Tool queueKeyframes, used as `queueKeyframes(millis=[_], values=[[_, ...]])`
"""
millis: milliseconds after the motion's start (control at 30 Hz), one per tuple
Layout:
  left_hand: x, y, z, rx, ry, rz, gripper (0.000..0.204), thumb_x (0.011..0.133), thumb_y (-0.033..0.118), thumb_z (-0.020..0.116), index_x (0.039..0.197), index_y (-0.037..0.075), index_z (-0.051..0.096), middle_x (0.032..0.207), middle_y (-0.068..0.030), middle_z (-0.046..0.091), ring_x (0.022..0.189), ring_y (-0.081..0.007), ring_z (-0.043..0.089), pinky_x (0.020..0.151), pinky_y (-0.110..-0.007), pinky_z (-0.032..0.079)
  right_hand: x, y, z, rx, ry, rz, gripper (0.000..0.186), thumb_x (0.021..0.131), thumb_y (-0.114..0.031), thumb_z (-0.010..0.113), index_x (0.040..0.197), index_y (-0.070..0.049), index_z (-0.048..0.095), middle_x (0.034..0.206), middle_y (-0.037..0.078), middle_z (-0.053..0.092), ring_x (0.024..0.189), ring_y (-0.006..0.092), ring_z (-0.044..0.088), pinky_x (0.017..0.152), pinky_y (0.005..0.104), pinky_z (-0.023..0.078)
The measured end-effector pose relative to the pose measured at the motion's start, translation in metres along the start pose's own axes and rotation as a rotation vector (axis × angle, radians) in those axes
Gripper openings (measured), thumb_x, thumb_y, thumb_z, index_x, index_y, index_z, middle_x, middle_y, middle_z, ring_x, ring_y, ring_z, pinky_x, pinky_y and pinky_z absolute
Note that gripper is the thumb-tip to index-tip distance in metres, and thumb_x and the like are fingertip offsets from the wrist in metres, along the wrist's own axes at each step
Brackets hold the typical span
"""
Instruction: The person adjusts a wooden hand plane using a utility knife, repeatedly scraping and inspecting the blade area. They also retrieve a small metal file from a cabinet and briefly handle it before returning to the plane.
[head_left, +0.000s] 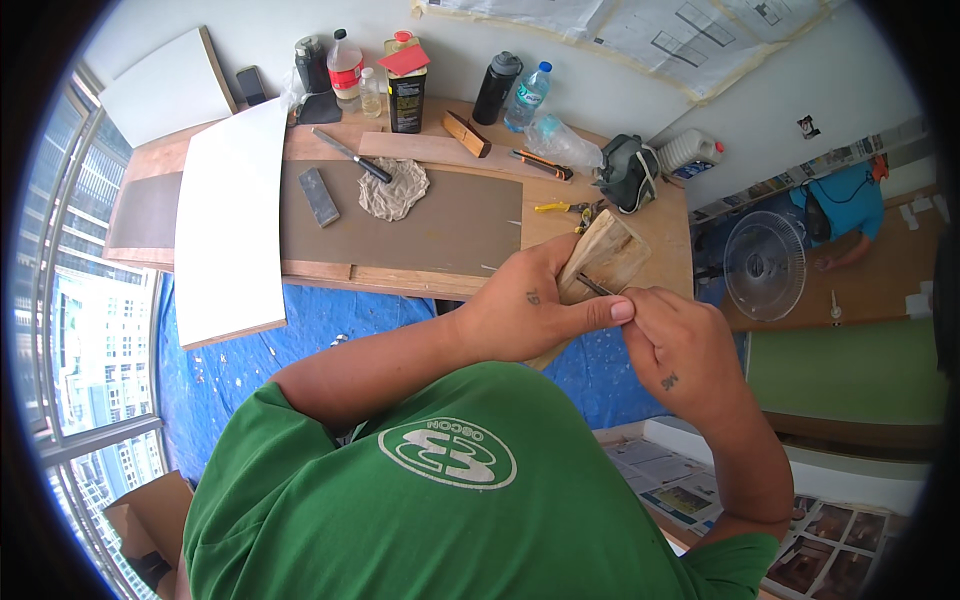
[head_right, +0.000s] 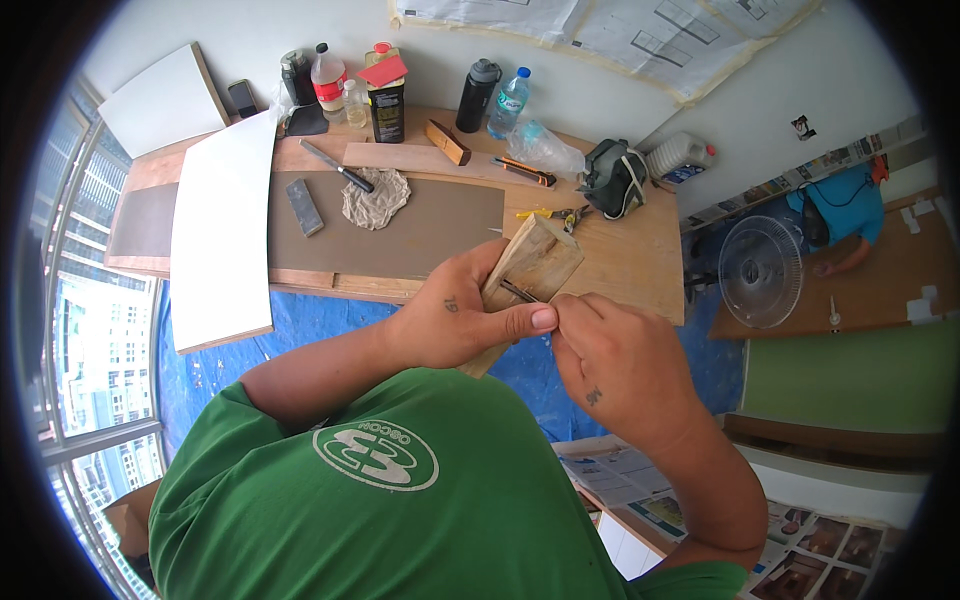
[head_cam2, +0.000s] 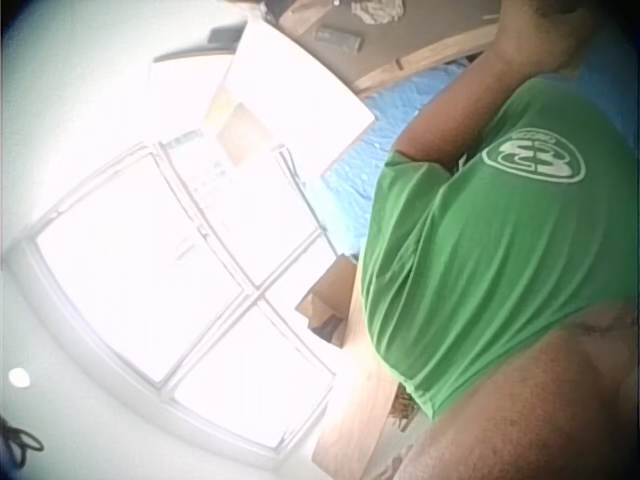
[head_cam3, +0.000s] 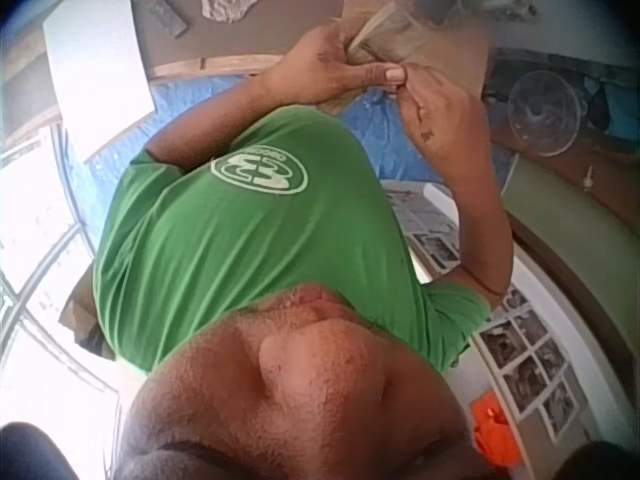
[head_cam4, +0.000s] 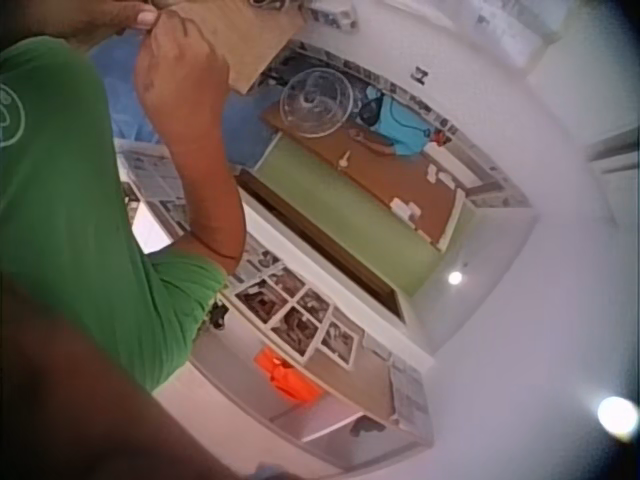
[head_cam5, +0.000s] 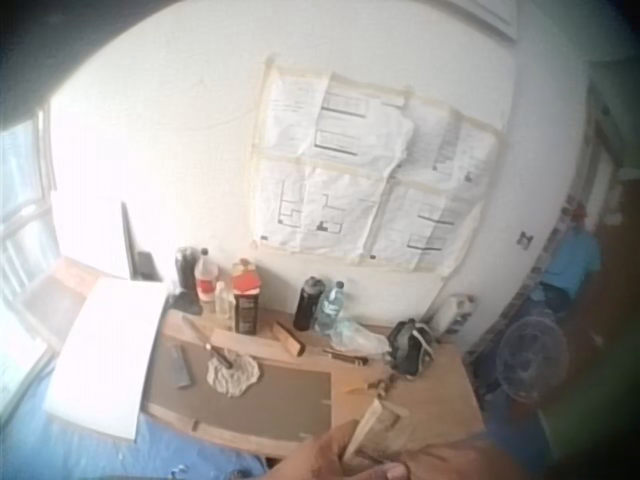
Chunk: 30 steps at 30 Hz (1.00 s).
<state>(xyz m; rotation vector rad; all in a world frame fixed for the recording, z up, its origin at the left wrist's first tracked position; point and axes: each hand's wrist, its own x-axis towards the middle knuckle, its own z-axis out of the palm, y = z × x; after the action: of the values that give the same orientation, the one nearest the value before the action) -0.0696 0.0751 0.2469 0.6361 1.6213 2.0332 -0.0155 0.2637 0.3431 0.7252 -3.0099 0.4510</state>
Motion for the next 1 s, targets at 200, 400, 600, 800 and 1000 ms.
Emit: queueKeyframes(millis=[200, 400, 600, 800, 1000], values=[[0.0015, -0.0018, -0.0024, -0.018, 0.003, 0.013, 0.059, 0.092, 0.034, 0.081, 0.132, -0.003, 0.058, 0.115, -0.0083, 0.068, 0.106, -0.0128, 0.060, 0.091, -0.032, 0.051, 0.0022, -0.0014, 0.0011, 0.009, 0.002, 0.010, 0.006, 0.089, -0.007, 0.065, 0.093, -0.004, 0.061, 0.080, 0.014, 0.065, 0.072, 0.0374, 0.066, 0.063, 0.0483, 0.053], [0.0021, -0.0059, -0.0018, -0.057, 0.040, 0.033, 0.060, 0.090, 0.039, 0.082, 0.127, -0.003, 0.061, 0.111, -0.0131, 0.071, 0.103, -0.0170, 0.064, 0.092, -0.034, 0.052, 0.0041, -0.0014, 0.0051, 0.022, 0.015, 0.013, 0.007, 0.088, -0.006, 0.066, 0.094, -0.003, 0.062, 0.081, 0.015, 0.066, 0.073, 0.0371, 0.067, 0.063, 0.0480, 0.053], [0.0012, -0.0047, -0.0041, -0.057, 0.042, 0.024, 0.061, 0.089, 0.041, 0.083, 0.125, -0.003, 0.062, 0.110, -0.0154, 0.072, 0.103, -0.0189, 0.066, 0.093, -0.035, 0.052, 0.0054, -0.0011, 0.0083, 0.027, 0.027, 0.013, 0.008, 0.088, -0.006, 0.066, 0.095, -0.003, 0.063, 0.081, 0.015, 0.067, 0.073, 0.0374, 0.067, 0.063, 0.0484, 0.053], [-0.0002, 0.0003, -0.0056, -0.061, 0.013, -0.006, 0.059, 0.092, 0.036, 0.082, 0.130, -0.004, 0.060, 0.112, -0.0102, 0.070, 0.102, -0.0136, 0.063, 0.089, -0.032, 0.052, 0.0053, -0.0014, 0.0088, 0.033, 0.015, 0.023, 0.007, 0.089, -0.006, 0.065, 0.095, -0.003, 0.062, 0.082, 0.016, 0.067, 0.073, 0.0385, 0.067, 0.064, 0.0489, 0.053], [0.0014, -0.0050, -0.0083, -0.034, 0.005, 0.014, 0.058, 0.093, 0.034, 0.081, 0.131, -0.004, 0.059, 0.113, -0.0083, 0.068, 0.105, -0.0126, 0.061, 0.090, -0.031, 0.051, 0.0079, 0.0005, 0.0082, 0.059, -0.025, 0.039, 0.005, 0.092, -0.006, 0.062, 0.095, -0.002, 0.062, 0.083, 0.018, 0.066, 0.075, 0.0412, 0.065, 0.065, 0.0500, 0.051]])
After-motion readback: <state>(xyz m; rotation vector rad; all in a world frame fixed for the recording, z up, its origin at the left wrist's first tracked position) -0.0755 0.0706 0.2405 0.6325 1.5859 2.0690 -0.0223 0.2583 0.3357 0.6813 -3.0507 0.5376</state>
